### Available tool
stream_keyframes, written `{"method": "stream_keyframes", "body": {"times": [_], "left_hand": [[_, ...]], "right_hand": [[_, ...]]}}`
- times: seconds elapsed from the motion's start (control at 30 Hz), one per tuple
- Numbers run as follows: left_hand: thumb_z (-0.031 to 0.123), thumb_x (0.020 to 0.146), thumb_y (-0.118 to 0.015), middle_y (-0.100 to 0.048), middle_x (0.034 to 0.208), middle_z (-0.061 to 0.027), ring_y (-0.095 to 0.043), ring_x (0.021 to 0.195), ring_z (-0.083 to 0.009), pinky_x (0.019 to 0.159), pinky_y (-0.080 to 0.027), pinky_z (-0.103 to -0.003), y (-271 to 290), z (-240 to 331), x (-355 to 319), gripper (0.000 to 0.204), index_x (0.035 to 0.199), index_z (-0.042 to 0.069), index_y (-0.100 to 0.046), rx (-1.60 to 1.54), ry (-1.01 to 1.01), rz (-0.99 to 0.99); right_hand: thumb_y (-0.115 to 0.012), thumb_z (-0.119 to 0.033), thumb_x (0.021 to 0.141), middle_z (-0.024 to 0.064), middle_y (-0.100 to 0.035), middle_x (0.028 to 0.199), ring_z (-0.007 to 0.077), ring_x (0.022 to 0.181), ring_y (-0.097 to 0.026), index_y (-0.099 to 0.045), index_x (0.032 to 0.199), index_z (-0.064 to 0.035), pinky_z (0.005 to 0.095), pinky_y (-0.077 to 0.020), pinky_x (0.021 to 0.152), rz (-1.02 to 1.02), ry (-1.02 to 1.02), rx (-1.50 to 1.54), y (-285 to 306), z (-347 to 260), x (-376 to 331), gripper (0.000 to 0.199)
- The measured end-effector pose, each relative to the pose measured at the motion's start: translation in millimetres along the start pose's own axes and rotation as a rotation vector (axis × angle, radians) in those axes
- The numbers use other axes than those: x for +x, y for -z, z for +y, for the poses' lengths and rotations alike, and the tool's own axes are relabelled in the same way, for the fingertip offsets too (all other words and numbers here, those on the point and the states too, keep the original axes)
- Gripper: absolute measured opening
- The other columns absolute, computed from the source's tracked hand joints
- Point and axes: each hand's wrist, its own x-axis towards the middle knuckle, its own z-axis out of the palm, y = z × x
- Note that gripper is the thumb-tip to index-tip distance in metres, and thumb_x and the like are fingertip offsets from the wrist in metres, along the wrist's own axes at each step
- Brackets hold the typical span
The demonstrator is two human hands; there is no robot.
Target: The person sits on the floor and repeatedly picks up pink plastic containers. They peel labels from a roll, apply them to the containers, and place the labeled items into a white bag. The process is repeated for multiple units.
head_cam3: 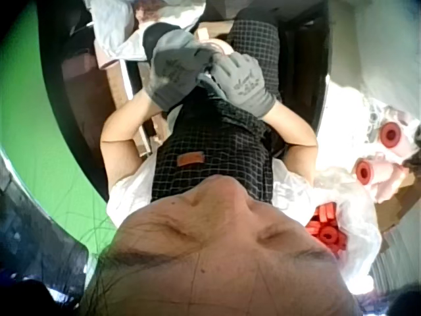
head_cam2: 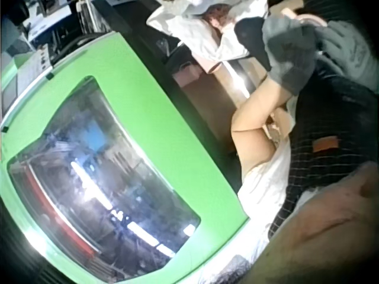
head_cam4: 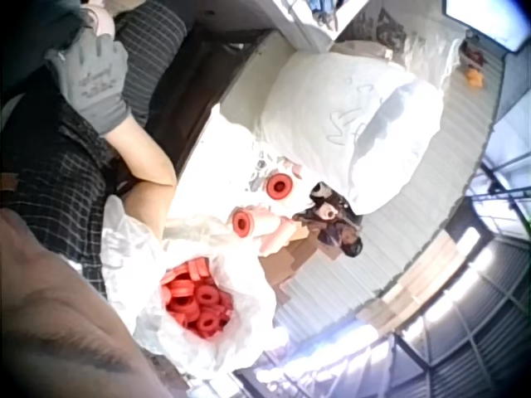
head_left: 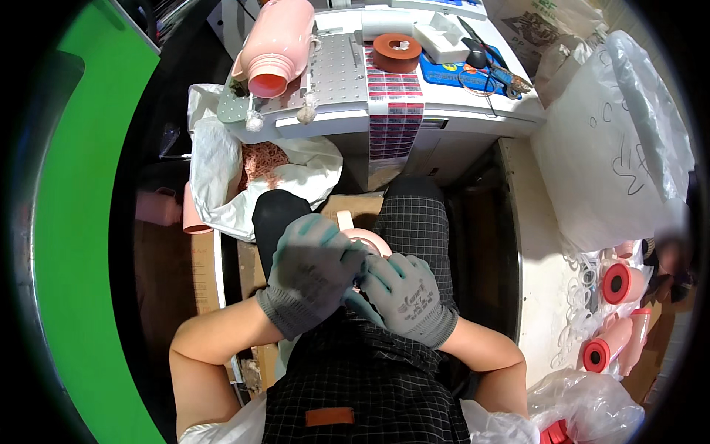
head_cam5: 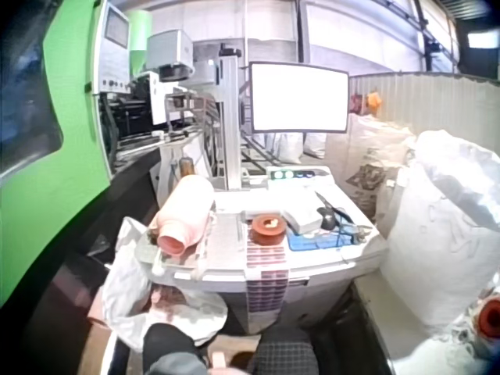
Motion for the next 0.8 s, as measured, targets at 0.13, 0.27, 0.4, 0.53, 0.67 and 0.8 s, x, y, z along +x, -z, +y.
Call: {"method": "stream_keyframes", "body": {"times": [0.13,0.27,0.4,0.53,0.67,0.8], "left_hand": [[0.020,0.071,-0.074,-0.059,0.092,-0.0067,-0.063,0.089,-0.0283,0.077,-0.051,-0.043,18.2,-6.6,31.0,0.011,0.077,0.012,-0.071,-0.018,-0.066,0.026],[0.026,0.072,-0.081,-0.063,0.097,-0.0068,-0.064,0.096,-0.0283,0.082,-0.052,-0.041,14.9,-18.6,38.8,0.039,0.109,0.019,-0.074,-0.230,-0.151,-0.409],[0.020,0.077,-0.078,-0.064,0.089,-0.0113,-0.068,0.084,-0.0309,0.072,-0.054,-0.043,2.3,-16.4,38.8,0.024,0.097,0.010,-0.070,-0.340,-0.129,-0.282],[0.019,0.080,-0.074,-0.068,0.091,-0.0111,-0.070,0.081,-0.0321,0.070,-0.056,-0.042,-2.1,-8.9,38.9,0.032,0.110,0.010,-0.069,-0.287,-0.161,-0.202],[0.020,0.084,-0.073,-0.073,0.102,-0.0123,-0.072,0.086,-0.0324,0.075,-0.058,-0.039,-10.2,-10.6,49.0,0.037,0.119,0.009,-0.069,-0.386,-0.149,-0.161],[0.011,0.097,-0.065,-0.072,0.102,-0.0099,-0.072,0.093,-0.0165,0.081,-0.058,-0.031,-52.7,-25.5,20.7,0.024,0.118,0.000,-0.066,-0.985,0.498,0.435]], "right_hand": [[-0.077,-0.031,0.085,0.0086,-0.062,0.101,0.0238,0.078,-0.059,-0.068,0.092,-0.0078,0.0380,-0.0467,0.067,0.011,0.020,-0.019,-0.8,3.7,-2.0,0.025],[-0.077,-0.030,0.082,0.0074,-0.063,0.099,0.0244,0.079,-0.060,-0.068,0.092,-0.0091,0.0381,-0.0470,0.067,-0.007,0.014,0.036,1.6,7.5,-6.4,0.025],[-0.079,-0.030,0.080,0.0067,-0.062,0.095,0.0245,0.079,-0.060,-0.067,0.090,-0.0103,0.0383,-0.0464,0.066,0.050,-0.019,0.055,3.9,8.0,-8.4,0.025],[-0.085,-0.029,0.073,0.0065,-0.062,0.091,0.0246,0.076,-0.059,-0.065,0.087,-0.0106,0.0390,-0.0451,0.063,0.092,-0.055,0.078,0.5,7.3,-11.3,0.031],[-0.090,-0.026,0.068,0.0067,-0.060,0.083,0.0264,0.071,-0.058,-0.062,0.080,-0.0101,0.0397,-0.0453,0.061,0.179,-0.138,0.065,-0.2,14.0,-24.2,0.034],[-0.068,-0.017,0.088,0.0060,-0.053,0.081,0.0146,0.071,-0.050,-0.057,0.083,-0.0004,0.0302,-0.0419,0.064,0.450,-0.617,0.383,13.3,41.5,-86.0,0.021]]}}
